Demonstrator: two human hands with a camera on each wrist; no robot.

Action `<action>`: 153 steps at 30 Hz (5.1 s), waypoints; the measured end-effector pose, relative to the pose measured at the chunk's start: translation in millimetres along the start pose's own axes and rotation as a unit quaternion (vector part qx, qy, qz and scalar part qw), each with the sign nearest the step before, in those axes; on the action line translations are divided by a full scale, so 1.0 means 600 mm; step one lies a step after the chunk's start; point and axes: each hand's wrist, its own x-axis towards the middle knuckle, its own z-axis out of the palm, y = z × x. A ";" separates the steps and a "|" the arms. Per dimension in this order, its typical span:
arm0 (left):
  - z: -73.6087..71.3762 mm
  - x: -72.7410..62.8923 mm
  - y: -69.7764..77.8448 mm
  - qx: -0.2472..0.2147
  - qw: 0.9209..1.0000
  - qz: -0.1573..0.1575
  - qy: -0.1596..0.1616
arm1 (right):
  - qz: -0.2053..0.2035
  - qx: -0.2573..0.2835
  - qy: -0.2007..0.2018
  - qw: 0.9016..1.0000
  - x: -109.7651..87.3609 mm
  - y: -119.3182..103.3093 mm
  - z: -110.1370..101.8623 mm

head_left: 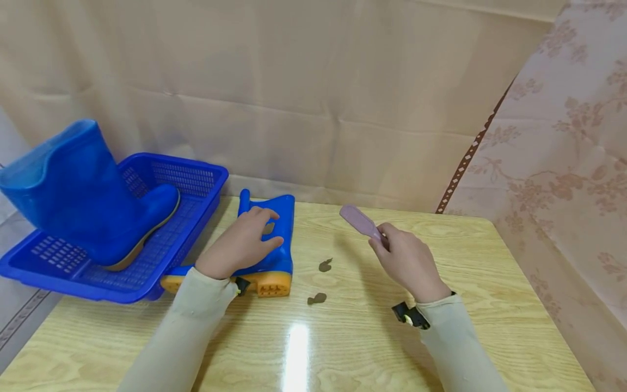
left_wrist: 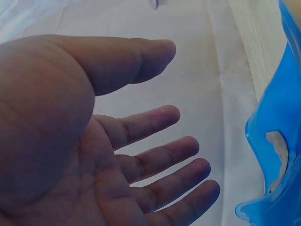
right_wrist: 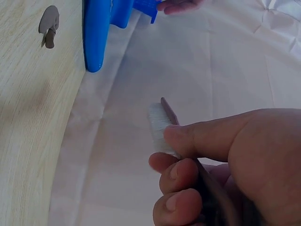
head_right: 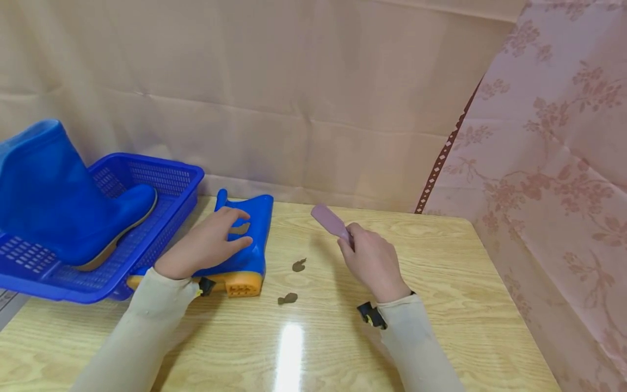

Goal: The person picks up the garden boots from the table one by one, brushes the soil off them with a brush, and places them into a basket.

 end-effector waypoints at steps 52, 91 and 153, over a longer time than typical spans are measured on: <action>-0.059 0.002 0.004 0.031 0.998 -0.039 -0.036 | -0.012 0.033 -0.008 0.999 -0.008 -0.008 -0.017; -0.028 0.111 -0.115 -0.132 0.958 -0.239 -0.092 | -0.017 0.025 -0.020 0.999 -0.011 -0.012 -0.012; -0.001 0.029 0.029 -0.097 0.991 0.048 0.078 | -0.044 0.059 0.160 0.984 -0.005 0.001 -0.013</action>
